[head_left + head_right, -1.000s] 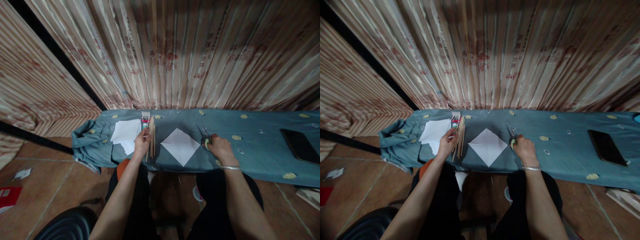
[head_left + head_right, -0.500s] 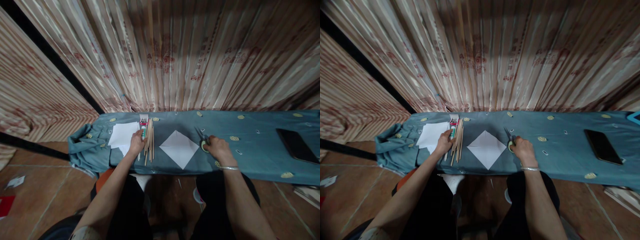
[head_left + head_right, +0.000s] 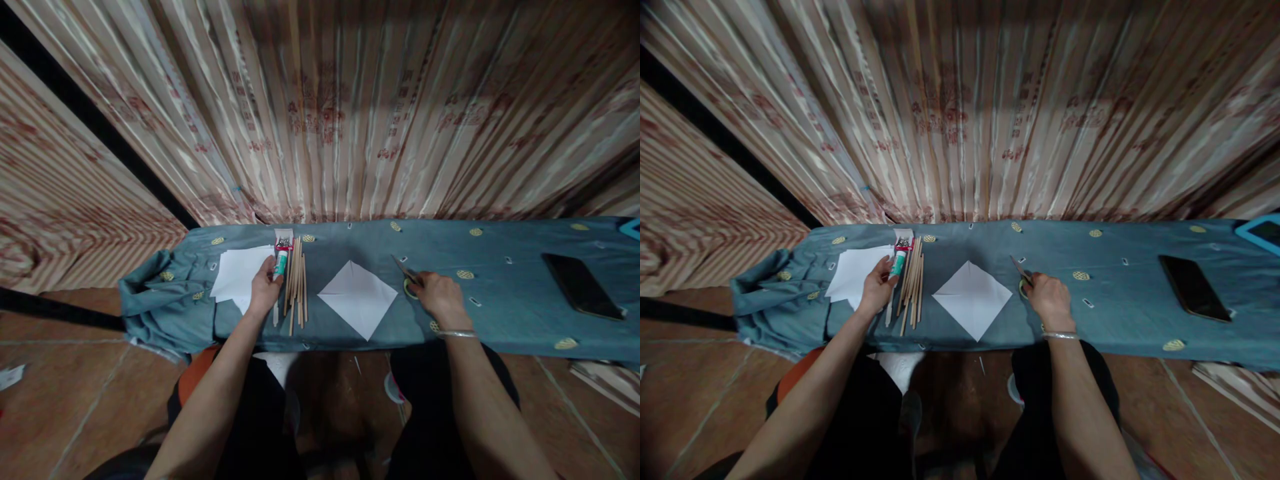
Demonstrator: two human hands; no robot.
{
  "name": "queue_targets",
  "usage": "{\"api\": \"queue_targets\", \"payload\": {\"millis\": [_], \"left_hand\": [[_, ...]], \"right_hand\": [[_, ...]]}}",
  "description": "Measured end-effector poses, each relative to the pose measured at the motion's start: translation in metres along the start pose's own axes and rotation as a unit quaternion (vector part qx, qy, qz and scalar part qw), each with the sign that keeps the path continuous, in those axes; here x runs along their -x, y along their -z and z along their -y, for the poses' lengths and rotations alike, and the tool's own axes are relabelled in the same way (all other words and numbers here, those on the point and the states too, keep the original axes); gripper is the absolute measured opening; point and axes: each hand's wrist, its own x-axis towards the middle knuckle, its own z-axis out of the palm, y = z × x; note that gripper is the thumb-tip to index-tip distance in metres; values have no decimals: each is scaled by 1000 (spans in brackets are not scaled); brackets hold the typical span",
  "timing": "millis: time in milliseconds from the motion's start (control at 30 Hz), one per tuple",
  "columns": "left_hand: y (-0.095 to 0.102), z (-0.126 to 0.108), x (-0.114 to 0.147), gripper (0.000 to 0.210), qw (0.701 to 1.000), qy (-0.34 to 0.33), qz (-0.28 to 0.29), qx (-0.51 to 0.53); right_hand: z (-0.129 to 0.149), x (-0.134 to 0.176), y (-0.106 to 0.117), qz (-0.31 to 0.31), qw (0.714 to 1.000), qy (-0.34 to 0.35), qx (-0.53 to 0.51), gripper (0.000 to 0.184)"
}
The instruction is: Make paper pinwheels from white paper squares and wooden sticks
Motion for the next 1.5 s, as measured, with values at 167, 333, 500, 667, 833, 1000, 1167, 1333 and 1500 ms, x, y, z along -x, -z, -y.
{"api": "queue_targets", "payload": {"millis": [167, 333, 500, 667, 833, 1000, 1167, 1333, 1500], "left_hand": [[5, -24, 8, 58, 977, 87, -46, 191], [1, -53, 35, 44, 925, 156, 76, 339], [-27, -72, 69, 38, 852, 256, 242, 386], [-48, -73, 83, 35, 808, 279, 323, 405], [-55, -74, 86, 34, 814, 287, 320, 391], [-58, -81, 91, 31, 811, 309, 324, 376], [-63, -81, 93, 29, 831, 322, 305, 334], [-62, -70, 83, 36, 883, 257, 296, 256], [-54, -56, 48, 29, 977, -7, 213, -13]], "right_hand": [[3, 4, 0, -67, 997, -3, -43, 33], [33, 12, -7, -130, 936, 83, -315, 37], [79, 33, -15, 128, 731, 93, -664, 49], [99, 45, -16, 285, 537, 86, -790, 37], [100, 40, -19, 265, 487, 47, -831, 28], [98, 34, -25, 225, 478, 6, -849, 24], [93, 28, -26, 193, 492, -18, -849, 23], [72, 12, -19, 146, 484, -34, -862, 23], [53, 5, -14, 143, 498, -32, -854, 24]]}}
